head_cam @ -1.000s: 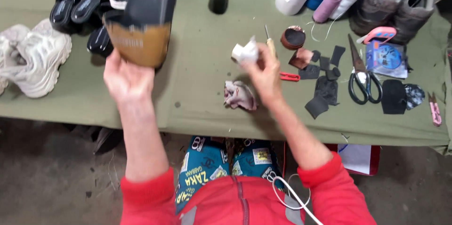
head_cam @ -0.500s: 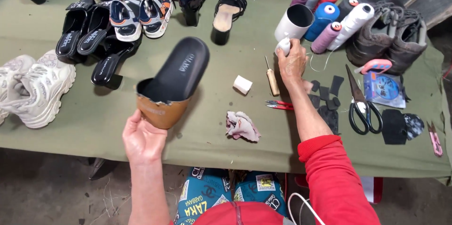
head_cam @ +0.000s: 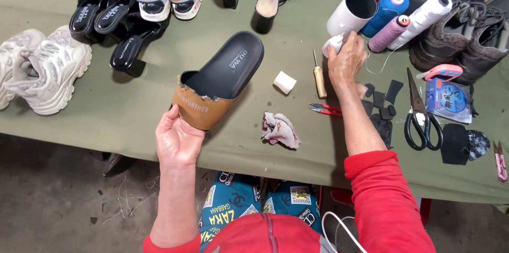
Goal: The person applies glue from a white bottle to the sole of a black and tan slide sandal. They then use a cloth to wipe the surface and press down on the strap to secure it. Finally, they use a small tool to scrape or adjust the edge of the sole.
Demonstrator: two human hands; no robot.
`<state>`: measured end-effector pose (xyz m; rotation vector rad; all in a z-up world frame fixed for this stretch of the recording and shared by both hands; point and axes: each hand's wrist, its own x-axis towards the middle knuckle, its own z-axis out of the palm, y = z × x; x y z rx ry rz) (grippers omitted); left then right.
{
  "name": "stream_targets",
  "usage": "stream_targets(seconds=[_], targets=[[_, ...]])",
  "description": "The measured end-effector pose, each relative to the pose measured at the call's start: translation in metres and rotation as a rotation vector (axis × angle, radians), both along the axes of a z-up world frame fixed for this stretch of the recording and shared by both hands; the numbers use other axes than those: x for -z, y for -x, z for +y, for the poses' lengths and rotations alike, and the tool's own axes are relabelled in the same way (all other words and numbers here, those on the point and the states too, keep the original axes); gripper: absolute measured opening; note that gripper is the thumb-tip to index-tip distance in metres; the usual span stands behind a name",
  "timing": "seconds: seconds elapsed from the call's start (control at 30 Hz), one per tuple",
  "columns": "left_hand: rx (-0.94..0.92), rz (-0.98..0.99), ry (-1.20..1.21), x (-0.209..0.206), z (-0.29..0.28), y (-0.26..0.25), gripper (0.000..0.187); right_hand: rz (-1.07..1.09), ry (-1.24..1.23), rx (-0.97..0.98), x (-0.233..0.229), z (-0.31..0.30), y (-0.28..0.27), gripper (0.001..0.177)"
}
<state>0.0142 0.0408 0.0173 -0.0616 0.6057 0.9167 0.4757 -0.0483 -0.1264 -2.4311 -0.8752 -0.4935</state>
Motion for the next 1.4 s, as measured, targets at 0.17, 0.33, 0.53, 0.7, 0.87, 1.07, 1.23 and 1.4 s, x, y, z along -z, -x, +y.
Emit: stream_targets(seconds=[0.17,0.33,0.53,0.7,0.87,1.07,1.23,1.4], targets=[[0.002,0.007,-0.081,0.005,-0.003,0.001,0.032,-0.106,-0.123,-0.141,-0.062,-0.023,0.049,0.079],[-0.007,0.036,-0.103,0.002,-0.009,-0.001,0.022,-0.303,-0.146,-0.501,-0.114,-0.059,0.169,0.043],[0.045,0.045,-0.252,-0.003,-0.027,-0.008,0.022,0.022,0.492,-0.897,-0.048,-0.087,0.232,0.075],[0.053,0.107,-0.456,0.004,-0.041,-0.008,0.029,0.016,0.103,-0.821,-0.04,-0.084,0.223,0.045],[0.028,0.114,-0.523,0.013,-0.058,-0.017,0.031,0.086,-0.322,-0.754,-0.135,-0.094,0.255,0.041],[0.103,0.007,-0.654,0.021,-0.08,-0.036,0.051,-0.331,-0.426,-0.805,-0.161,-0.055,0.31,0.021],[0.142,0.132,-0.9,-0.003,-0.089,-0.03,0.059,-0.564,-0.388,-0.792,-0.169,-0.027,0.313,0.012],[0.192,0.461,-1.094,-0.003,-0.057,-0.016,0.031,-0.122,-0.394,-0.789,-0.19,-0.044,0.259,0.027]])
